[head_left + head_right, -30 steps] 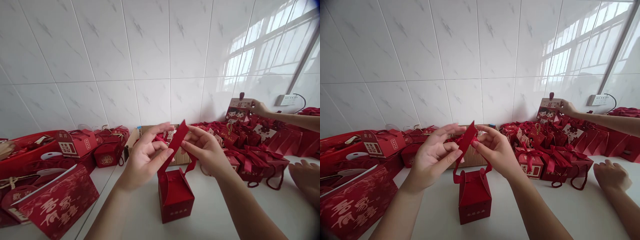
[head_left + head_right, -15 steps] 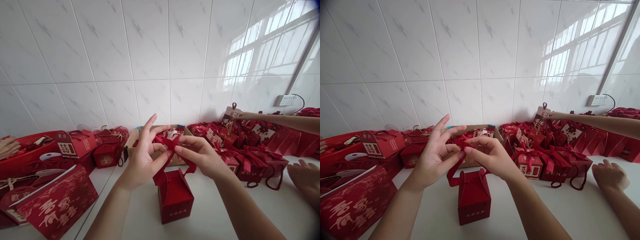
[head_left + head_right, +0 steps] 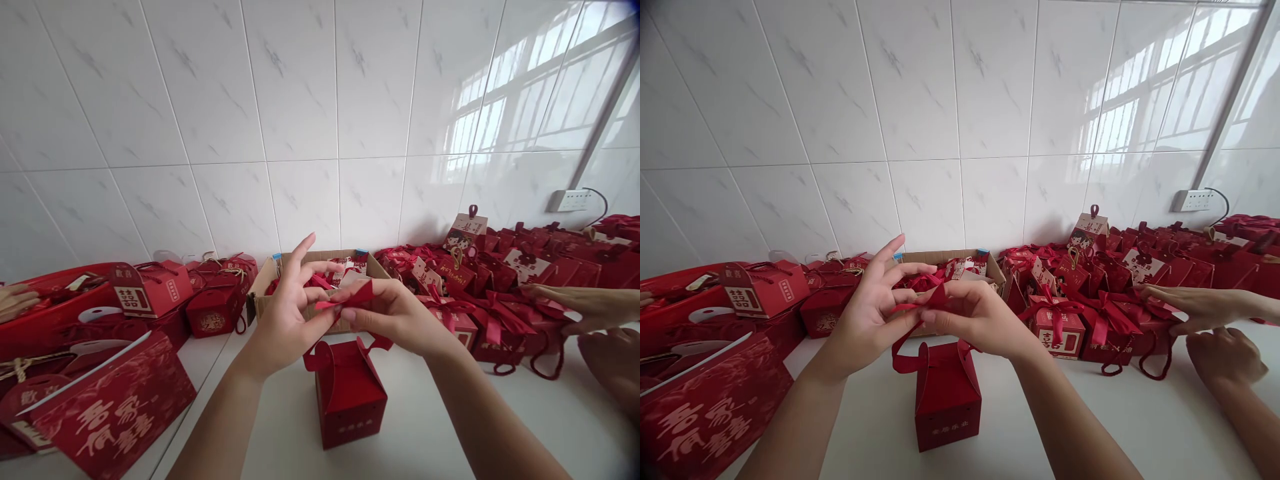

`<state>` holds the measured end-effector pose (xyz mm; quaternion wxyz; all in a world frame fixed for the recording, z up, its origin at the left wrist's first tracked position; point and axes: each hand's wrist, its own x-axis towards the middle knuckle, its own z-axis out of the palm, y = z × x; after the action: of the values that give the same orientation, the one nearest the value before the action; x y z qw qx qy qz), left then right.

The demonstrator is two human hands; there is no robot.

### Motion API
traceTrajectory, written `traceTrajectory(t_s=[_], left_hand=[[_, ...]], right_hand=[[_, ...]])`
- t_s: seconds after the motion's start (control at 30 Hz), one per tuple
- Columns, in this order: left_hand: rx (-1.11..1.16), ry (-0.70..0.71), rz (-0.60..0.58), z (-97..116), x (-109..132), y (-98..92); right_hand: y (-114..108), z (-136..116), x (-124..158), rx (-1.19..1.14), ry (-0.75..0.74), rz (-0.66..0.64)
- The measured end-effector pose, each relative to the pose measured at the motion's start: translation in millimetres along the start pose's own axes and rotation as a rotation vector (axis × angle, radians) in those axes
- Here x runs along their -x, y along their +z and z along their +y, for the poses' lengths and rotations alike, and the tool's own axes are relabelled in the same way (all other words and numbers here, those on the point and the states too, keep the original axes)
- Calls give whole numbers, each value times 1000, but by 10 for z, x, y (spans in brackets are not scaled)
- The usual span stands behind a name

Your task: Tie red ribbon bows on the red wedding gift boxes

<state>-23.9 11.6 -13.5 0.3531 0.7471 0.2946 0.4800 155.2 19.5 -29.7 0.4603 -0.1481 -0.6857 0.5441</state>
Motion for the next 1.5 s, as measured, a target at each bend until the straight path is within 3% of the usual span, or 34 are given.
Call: traceTrajectory(t_s=[0.17, 0.4, 0.53, 0.67, 0.73, 0.87, 0.97, 1.03, 1.13, 1.3, 1.37, 1.5], left_hand=[[15, -45, -18, 9, -7, -6], [12, -184, -2, 56, -26, -51], [65, -275, -35, 41, -56, -47], [103, -282, 7, -21, -70, -40], [12, -210, 70, -52, -69, -39], [-382, 14, 185, -62, -70, -57], [-668, 155, 234, -22, -44, -144], [-824, 211, 265, -6, 28, -264], [-961, 134, 197, -93, 259, -540], [-1040, -302, -55, -543, 779, -990], [-1052, -350, -106, -668, 893, -1016], [-1044, -123, -39, -662, 839, -714]], right_hand=[[-68, 9, -9, 136, -59, 44], [-196, -148, 73, 414, -128, -184], [-190, -121, 83, 808, -202, -46], [-172, -53, 65, 905, -298, -14], [-173, -38, 50, 875, -310, 0], [-204, -58, 21, 613, -265, 70], [-279, -85, 57, 450, -181, 197], [-366, -77, 152, 466, -114, 299], [-542, 11, 432, 707, 16, 402], [-836, 311, 1045, 1250, 104, 492], [-890, 401, 1186, 1322, 129, 450], [-782, 444, 1097, 1281, 55, 388]])
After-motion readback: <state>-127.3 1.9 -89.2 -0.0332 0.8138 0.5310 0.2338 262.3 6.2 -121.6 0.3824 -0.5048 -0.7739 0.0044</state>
